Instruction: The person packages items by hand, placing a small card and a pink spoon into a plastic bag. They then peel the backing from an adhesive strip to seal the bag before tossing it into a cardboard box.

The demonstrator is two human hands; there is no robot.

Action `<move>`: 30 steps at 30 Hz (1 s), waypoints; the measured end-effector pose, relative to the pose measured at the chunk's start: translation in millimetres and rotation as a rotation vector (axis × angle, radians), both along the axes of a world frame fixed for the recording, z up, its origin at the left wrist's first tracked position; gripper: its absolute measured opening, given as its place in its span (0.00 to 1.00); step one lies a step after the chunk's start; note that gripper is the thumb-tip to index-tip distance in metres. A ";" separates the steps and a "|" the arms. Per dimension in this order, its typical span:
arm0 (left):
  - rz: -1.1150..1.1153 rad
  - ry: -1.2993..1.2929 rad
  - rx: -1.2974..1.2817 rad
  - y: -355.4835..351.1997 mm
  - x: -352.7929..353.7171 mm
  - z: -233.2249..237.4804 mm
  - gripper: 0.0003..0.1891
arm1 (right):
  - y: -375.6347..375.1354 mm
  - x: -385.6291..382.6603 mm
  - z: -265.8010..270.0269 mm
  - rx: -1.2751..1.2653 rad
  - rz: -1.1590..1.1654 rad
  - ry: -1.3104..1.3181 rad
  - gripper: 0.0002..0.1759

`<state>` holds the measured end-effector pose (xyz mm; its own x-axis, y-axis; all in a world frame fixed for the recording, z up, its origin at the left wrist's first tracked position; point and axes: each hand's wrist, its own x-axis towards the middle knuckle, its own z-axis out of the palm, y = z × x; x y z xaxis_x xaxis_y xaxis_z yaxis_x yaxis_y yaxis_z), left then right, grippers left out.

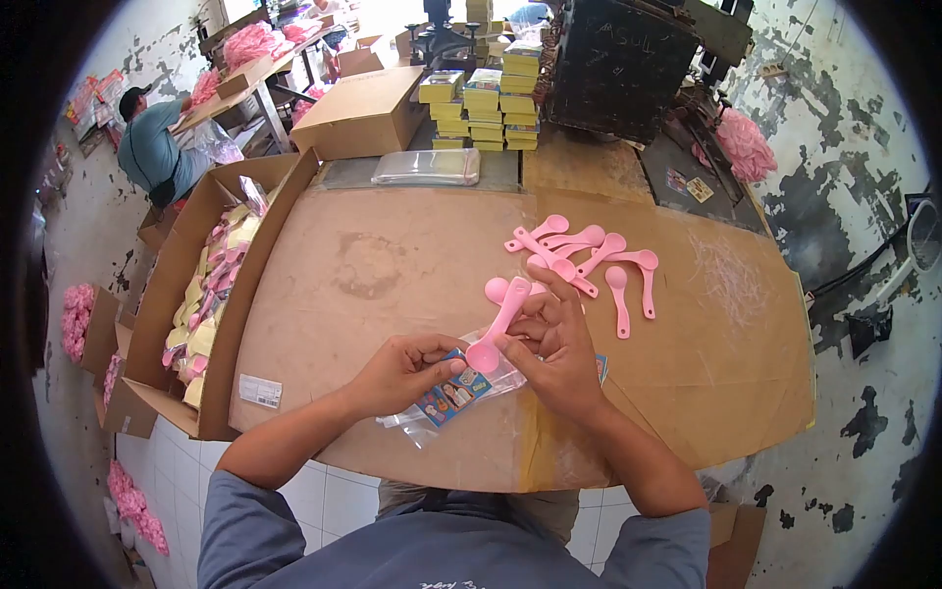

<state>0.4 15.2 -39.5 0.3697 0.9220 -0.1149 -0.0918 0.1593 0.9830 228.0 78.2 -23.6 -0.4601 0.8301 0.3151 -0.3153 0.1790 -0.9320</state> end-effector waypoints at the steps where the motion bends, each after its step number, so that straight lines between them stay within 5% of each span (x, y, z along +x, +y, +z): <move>1: 0.009 -0.018 -0.004 0.4 -0.1 1.5 0.15 | -1.1 -2.2 0.0 -0.002 0.000 -0.011 0.42; 6: 0.050 -0.063 0.035 0.0 2.4 -8.0 0.16 | -11.2 -9.3 -14.8 0.038 -0.023 -0.041 0.40; 9: 0.053 -0.101 0.017 -1.5 0.5 -6.3 0.16 | -12.2 -10.5 -23.6 0.239 -0.136 -0.148 0.32; 15: 0.003 -0.102 0.019 0.8 -7.9 -5.8 0.15 | -1.8 5.8 -10.8 0.630 0.057 -0.461 0.17; 21: -0.079 -0.082 -0.048 -0.9 -11.5 10.7 0.13 | -11.0 -7.9 5.4 0.304 -0.004 -0.184 0.18; 27: -0.214 -0.107 -0.018 -0.2 -15.0 3.7 0.15 | -4.5 1.4 39.5 0.811 0.167 -0.463 0.15; 30: -0.136 -0.143 0.141 -2.3 -11.5 8.2 0.19 | -6.0 1.0 99.8 0.949 0.187 -0.591 0.11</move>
<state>-11.1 13.0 -31.3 0.4949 0.8657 0.0744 -0.2191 0.0415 0.9748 228.9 72.1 76.2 -0.8377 0.2735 0.4727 0.0330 0.8893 -0.4561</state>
